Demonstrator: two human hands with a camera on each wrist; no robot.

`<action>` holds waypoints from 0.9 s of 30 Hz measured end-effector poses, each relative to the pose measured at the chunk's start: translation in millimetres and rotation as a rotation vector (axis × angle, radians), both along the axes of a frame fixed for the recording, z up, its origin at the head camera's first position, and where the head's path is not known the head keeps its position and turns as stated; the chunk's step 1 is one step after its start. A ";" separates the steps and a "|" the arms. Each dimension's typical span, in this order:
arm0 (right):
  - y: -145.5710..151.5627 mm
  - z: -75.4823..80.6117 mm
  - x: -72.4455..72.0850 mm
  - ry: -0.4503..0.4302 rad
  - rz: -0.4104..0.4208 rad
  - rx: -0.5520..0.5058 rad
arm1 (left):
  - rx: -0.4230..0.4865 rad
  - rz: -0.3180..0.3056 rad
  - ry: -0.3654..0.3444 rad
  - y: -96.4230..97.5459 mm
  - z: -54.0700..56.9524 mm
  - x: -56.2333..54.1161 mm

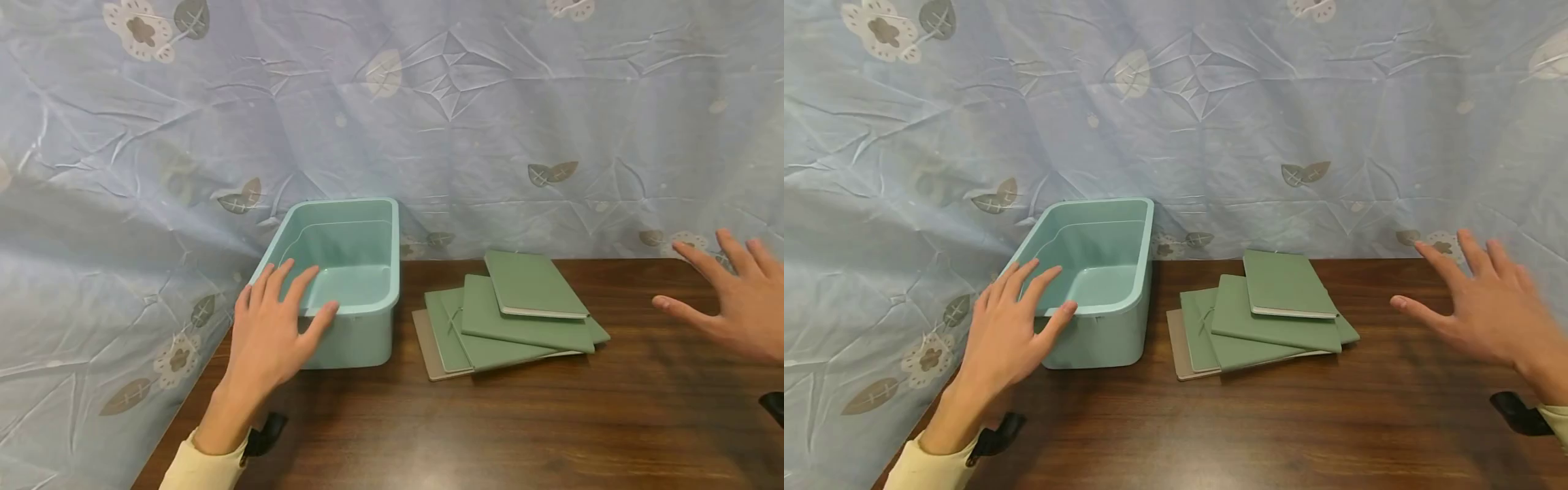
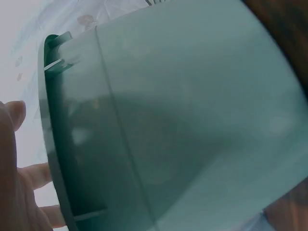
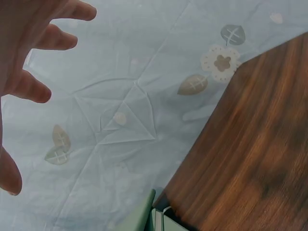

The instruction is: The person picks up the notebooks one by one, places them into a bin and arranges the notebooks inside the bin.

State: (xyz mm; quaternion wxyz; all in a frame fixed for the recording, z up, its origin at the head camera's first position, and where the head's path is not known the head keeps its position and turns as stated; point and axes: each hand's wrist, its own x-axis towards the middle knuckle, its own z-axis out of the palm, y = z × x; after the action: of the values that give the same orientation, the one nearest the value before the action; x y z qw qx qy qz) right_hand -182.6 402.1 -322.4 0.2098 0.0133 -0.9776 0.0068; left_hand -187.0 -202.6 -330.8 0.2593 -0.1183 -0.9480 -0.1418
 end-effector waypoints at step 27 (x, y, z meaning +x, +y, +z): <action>-52.4 3.6 -18.7 -0.107 0.193 -0.178 | 0.051 -0.037 0.438 -6.8 -51.5 -7.3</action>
State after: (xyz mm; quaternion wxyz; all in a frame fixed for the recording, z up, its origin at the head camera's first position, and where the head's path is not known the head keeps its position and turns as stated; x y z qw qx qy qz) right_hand -201.3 349.7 -318.9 0.1559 0.0882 -0.9772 0.1141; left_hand -194.2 -209.4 -382.3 0.4595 -0.1571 -0.8627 -0.1414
